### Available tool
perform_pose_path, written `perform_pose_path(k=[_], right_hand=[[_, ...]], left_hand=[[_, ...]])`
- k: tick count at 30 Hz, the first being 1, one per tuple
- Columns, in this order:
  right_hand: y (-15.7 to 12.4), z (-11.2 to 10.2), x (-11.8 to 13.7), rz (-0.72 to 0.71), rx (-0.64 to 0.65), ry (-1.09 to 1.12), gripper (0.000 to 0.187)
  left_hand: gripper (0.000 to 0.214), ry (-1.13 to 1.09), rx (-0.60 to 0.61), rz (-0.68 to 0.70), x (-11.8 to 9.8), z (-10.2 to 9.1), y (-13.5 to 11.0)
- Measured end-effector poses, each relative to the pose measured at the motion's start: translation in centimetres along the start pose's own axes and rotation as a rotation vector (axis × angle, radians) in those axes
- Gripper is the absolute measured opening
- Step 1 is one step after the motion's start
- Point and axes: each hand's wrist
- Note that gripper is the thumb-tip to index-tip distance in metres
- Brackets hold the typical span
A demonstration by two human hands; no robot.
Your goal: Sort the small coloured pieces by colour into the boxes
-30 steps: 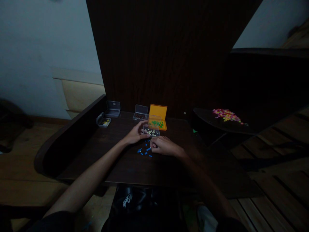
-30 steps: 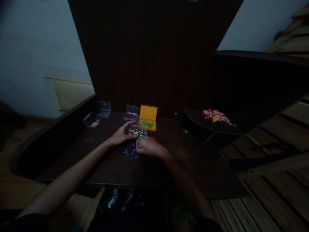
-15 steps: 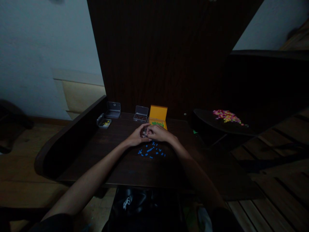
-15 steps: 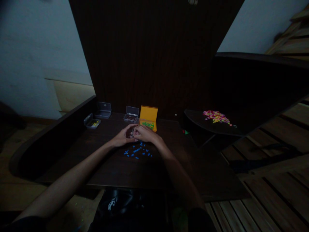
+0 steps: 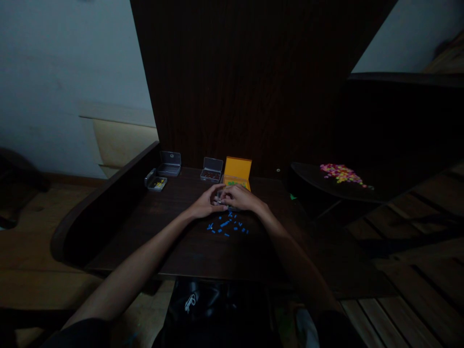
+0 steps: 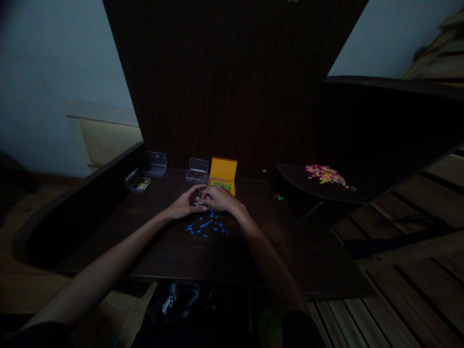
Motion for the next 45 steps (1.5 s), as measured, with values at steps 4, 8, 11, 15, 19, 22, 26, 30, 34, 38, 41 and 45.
perform_pose_path(k=[4, 8, 11, 15, 19, 22, 26, 30, 34, 38, 41, 45], right_hand=[[-0.2, -0.2, 0.1, -0.026, -0.044, 0.035, 0.015], [-0.9, -1.1, 0.5, 0.010, -0.134, 0.106, 0.017], [-1.8, -1.5, 1.3, 0.017, -0.132, 0.179, 0.012], [-2.9, -0.7, 2.8, -0.050, 0.059, 0.233, 0.012], [-3.1, 1.4, 4.2, -0.087, 0.156, 0.056, 0.014], [-3.0, 2.8, 4.8, -0.049, 0.164, -0.033, 0.018], [-2.9, 3.8, 5.3, -0.015, 0.168, -0.092, 0.021], [-2.9, 4.1, 5.6, 0.018, 0.150, -0.113, 0.019], [-3.0, 4.2, 5.8, 0.017, 0.143, -0.095, 0.013], [-3.0, 3.7, 5.8, -0.004, 0.131, -0.073, 0.012], [-3.0, 2.4, 5.5, 0.010, 0.096, -0.016, 0.012], [-2.9, 0.0, 4.4, 0.052, -0.014, 0.105, 0.012]], left_hand=[[0.080, -0.019, 0.006, 0.001, 0.1, 0.0, 0.1], [0.079, -0.042, -0.001, -0.026, 0.0, -0.2, 0.2], [0.080, -0.052, -0.004, -0.027, 0.0, -0.4, 0.2], [0.079, -0.028, -0.019, -0.014, 0.0, -0.6, 0.2], [0.076, -0.019, -0.033, 0.002, 0.0, -0.6, 0.2], [0.077, -0.019, -0.035, 0.013, 0.3, -0.6, 0.3], [0.078, -0.006, -0.037, 0.002, 0.4, -0.6, 0.3], [0.078, 0.008, -0.038, -0.006, 0.2, -0.6, 0.2], [0.079, 0.001, -0.038, -0.012, 0.2, -0.5, 0.2], [0.079, 0.002, -0.041, -0.016, 0.2, -0.6, 0.2], [0.077, -0.009, -0.046, -0.004, 0.2, -0.7, 0.3], [0.077, -0.015, -0.039, -0.001, 0.0, -0.8, 0.3]])
Point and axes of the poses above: each hand's wrist, its own y-axis towards the middle knuckle, its own z-axis out of the palm, x = y × z, and after that the axes turned 3 degrees about -x, right-handed
